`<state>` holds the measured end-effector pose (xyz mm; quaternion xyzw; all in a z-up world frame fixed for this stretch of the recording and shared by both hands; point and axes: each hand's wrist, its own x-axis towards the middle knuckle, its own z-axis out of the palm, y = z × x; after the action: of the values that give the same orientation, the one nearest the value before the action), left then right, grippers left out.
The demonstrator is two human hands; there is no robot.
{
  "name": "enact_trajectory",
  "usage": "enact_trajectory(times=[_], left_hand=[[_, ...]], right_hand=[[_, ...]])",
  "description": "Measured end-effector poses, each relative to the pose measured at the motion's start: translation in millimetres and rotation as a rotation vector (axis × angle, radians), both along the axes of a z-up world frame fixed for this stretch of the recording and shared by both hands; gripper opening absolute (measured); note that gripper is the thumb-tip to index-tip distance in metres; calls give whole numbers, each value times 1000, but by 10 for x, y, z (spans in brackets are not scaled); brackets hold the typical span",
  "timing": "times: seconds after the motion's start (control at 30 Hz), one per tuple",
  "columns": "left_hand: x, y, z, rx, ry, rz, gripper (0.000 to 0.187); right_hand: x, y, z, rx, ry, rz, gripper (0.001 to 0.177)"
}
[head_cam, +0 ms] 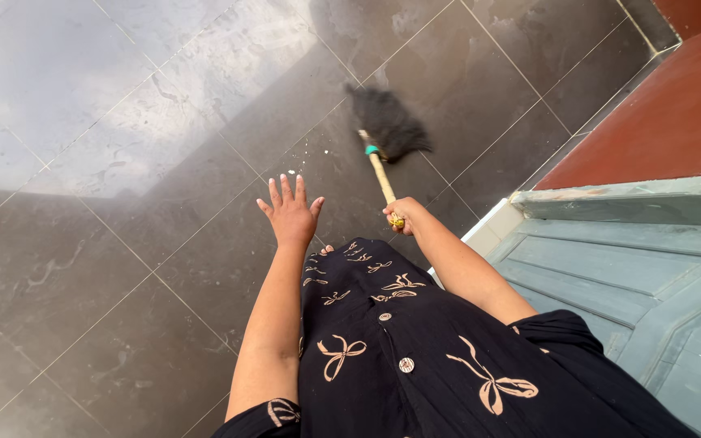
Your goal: The person sweeps a tiled floor using a traditional broom with a wooden handle. They move the broom back and forth across the dark grey tiles, covering the area near a doorway and a wall.
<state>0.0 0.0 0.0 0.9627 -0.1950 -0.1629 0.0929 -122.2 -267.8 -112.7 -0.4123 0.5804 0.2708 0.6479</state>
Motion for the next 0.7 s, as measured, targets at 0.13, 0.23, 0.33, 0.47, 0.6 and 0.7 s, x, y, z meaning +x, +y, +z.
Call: enact_trajectory(times=[0.13,0.23,0.33,0.47,0.6,0.7], left_hand=[[106,13,-40,3,3,-19,76],[183,-44,-91,2,3,-46,76],[241,-136,-113,3,-1,-83,76],[302,-369,-82,0,-5,-136,75],[340,-582,-49,-38,-18,-150,76],[373,-734,-27,-38,-37,-141,78]], right_hand=[[43,-123,39,104,-61,-224,12],[-177,-233,94,112,-194,-303,12],[-501,-254,175,41,-305,-314,20],[-740,-268,260,-136,-347,-426,38],[-761,-669,383,-308,-221,-465,35],[-728,-1149,485,-294,-189,-499,20]])
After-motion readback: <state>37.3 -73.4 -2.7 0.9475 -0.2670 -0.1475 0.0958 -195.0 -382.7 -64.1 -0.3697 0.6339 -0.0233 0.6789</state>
